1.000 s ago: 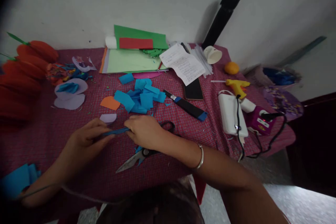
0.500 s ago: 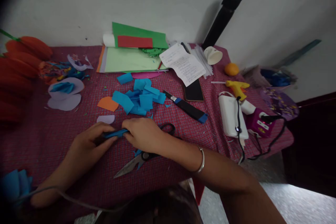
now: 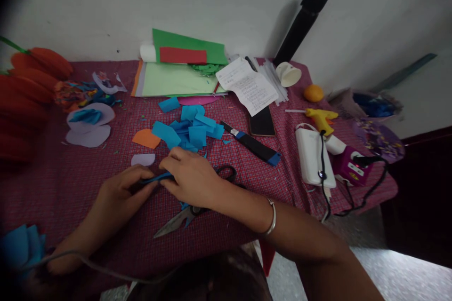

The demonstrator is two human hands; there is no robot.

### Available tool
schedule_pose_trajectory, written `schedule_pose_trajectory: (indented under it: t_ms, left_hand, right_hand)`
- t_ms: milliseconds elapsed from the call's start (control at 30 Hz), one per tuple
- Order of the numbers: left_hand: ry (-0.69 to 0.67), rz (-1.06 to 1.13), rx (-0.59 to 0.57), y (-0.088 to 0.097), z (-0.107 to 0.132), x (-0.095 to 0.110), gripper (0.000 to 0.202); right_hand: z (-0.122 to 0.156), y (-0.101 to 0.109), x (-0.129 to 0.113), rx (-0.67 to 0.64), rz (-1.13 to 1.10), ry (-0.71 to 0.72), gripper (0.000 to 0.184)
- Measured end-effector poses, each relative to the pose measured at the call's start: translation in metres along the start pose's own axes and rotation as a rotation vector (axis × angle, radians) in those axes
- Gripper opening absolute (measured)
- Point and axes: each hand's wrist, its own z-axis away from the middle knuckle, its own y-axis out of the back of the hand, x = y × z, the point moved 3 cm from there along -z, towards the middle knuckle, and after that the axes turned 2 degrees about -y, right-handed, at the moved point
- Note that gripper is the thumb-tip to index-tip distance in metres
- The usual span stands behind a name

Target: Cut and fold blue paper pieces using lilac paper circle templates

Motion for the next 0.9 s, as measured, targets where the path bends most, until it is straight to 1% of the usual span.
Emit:
schedule_pose_trajectory:
  t_ms: [100,233,333,400,533,567,633,700,733,767,800,833,867,900]
  left_hand:
    - [-0.009,0.001,-0.003,-0.002,-0.001,0.0,0.01]
    - [-0.024,0.018,0.015,-0.002,-0.003,0.001,0.011]
    - [-0.008,0.003,0.037,-0.003,-0.003,0.0,0.01]
    - [-0.013,0.002,0.045,-0.004,-0.002,-0.001,0.012]
    - [-0.058,0.008,0.027,-0.007,0.002,0.003,0.013]
    - [-0.07,0.009,0.017,-0.006,0.003,0.004,0.013]
    - [-0.079,0.042,-0.016,0.0,0.003,0.007,0.012]
    - [-0.038,0.093,-0.019,0.014,0.002,0.006,0.007]
    - [0.0,0.102,0.004,0.022,0.001,0.003,0.006]
    - [0.04,0.079,0.054,0.032,-0.001,0.0,0.01]
    - [0.059,0.018,0.093,0.04,-0.003,-0.004,0.013]
    - [0.052,-0.076,0.099,0.045,-0.006,-0.006,0.015]
    - [0.021,-0.186,0.062,0.047,-0.01,-0.008,0.018]
    - [-0.025,-0.294,-0.002,0.046,-0.013,-0.009,0.021]
  right_hand:
    - [0.0,0.001,-0.006,0.016,0.076,0.067,0.026]
    - [0.003,-0.005,-0.014,0.028,0.203,0.159,0.044]
    - [0.005,-0.008,-0.015,0.033,0.229,0.177,0.049]
    - [0.004,-0.007,-0.014,0.045,0.23,0.169,0.044]
    - [0.004,-0.001,-0.013,0.047,0.248,0.147,0.017]
    - [0.004,0.0,-0.013,0.034,0.252,0.154,0.014]
    - [0.005,0.001,-0.011,0.018,0.225,0.167,0.014]
    - [0.004,0.003,-0.007,0.042,0.105,0.125,0.01]
    - [0.004,0.005,-0.003,0.068,0.005,0.076,0.008]
    - [0.003,0.007,0.002,0.092,-0.117,0.009,0.006]
    - [0.002,0.009,0.009,0.114,-0.249,-0.069,0.006]
    - [0.001,0.01,0.015,0.125,-0.38,-0.15,0.007]
    - [0.001,0.011,0.021,0.128,-0.499,-0.225,0.008]
    - [0.0,0.011,0.027,0.128,-0.597,-0.288,0.009]
